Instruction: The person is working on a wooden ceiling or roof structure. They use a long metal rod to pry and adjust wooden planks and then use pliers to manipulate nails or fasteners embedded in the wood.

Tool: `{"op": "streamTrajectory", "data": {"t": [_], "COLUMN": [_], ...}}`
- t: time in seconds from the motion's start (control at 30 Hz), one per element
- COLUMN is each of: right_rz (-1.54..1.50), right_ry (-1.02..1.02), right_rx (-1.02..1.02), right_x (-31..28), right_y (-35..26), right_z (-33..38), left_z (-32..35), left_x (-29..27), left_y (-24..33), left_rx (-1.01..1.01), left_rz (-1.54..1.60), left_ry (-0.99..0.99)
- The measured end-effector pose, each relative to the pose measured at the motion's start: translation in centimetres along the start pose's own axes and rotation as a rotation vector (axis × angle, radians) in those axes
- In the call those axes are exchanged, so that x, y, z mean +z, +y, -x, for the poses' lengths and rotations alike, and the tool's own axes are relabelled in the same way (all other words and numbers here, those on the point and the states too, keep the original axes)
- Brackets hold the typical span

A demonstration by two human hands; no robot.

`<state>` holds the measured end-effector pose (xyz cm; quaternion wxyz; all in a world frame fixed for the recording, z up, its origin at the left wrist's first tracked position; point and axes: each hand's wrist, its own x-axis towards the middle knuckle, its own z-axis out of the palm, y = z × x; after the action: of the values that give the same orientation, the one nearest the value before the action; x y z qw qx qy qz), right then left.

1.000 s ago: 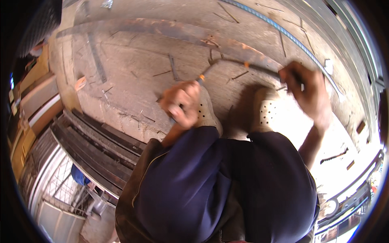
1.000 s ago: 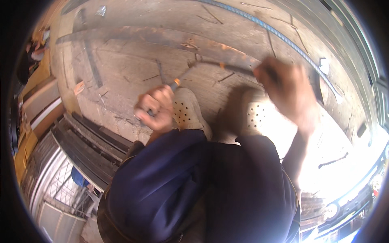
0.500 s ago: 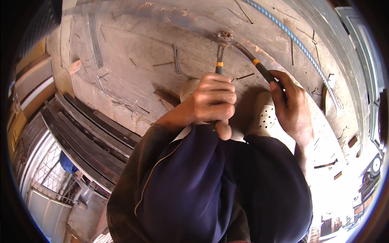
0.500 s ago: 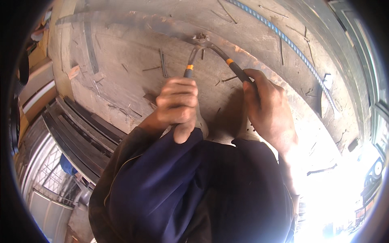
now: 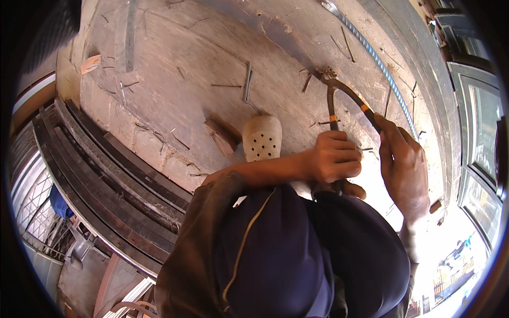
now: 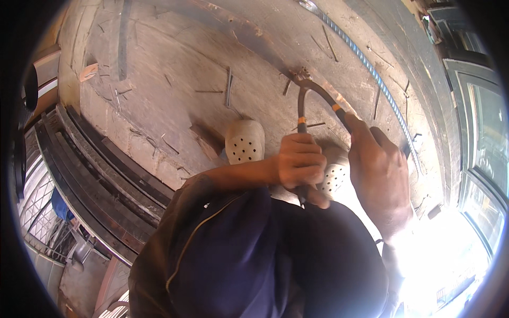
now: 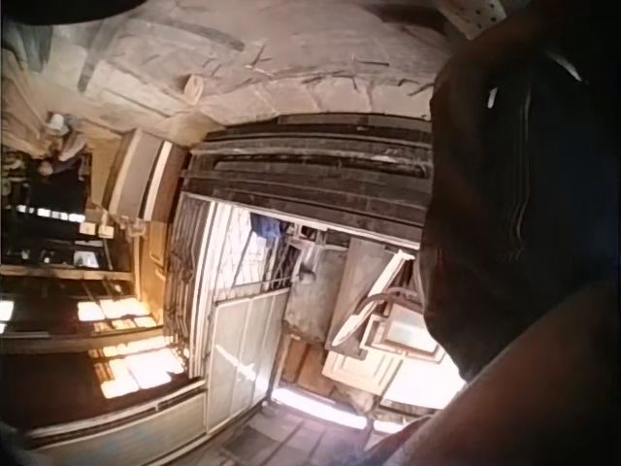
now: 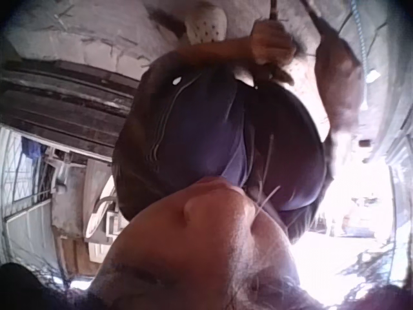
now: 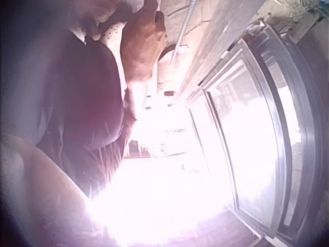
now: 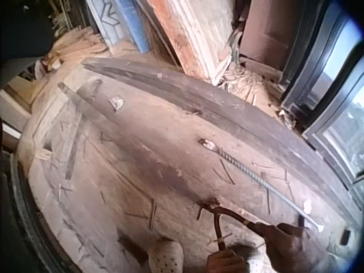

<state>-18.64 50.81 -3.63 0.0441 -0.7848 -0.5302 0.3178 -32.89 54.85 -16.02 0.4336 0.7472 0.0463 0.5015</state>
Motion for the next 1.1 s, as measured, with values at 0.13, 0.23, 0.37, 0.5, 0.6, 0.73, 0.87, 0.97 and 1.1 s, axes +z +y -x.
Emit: {"op": "streamTrajectory", "data": {"t": [0.13, 0.23, 0.37, 0.5, 0.6, 0.73, 0.87, 0.97, 1.1], "right_rz": [0.055, 0.09, 0.075, 0.136, 0.115, 0.108, 0.096, 0.129, 0.069], "right_ry": [-0.147, -0.247, -0.299, -0.307, -0.372, -0.38, -0.414, -0.453, -0.424], "right_rx": [0.018, -0.027, 0.05, 0.056, 0.082, 0.094, 0.155, 0.21, 0.123], "right_x": [-1.8, -2.5, -1.8, -2.2, -3.3, -4.1, -3.9, -3.8, -2.5], "right_y": [-1.4, -1.9, -0.6, -0.3, -2.3, -2.9, -3.2, -4.0, -4.2], "right_z": [-1.0, -1.9, -1.6, -1.8, -3.1, -5.1, -5.7, -5.1, -5.5], "left_z": [-1.2, -1.5, -1.6, -1.5, -1.5, -2.7, -2.7, -3.9, -3.4], "left_x": [2.5, 2.0, 1.8, -0.3, -1.2, -1.7, -1.5, -0.4, -0.6], "left_y": [0.1, -0.2, -0.7, 0.0, -0.2, -1.1, -1.8, -2.7, -3.5], "left_rx": [-0.059, -0.074, -0.003, -0.07, -0.114, -0.121, -0.052, -0.007, -0.088], "left_rz": [-0.069, -0.049, -0.022, 0.091, 0.151, 0.189, 0.183, 0.179, 0.144], "left_ry": [0.004, -0.031, 0.001, 0.009, 0.096, 0.176, 0.138, 0.17, 0.164]}}
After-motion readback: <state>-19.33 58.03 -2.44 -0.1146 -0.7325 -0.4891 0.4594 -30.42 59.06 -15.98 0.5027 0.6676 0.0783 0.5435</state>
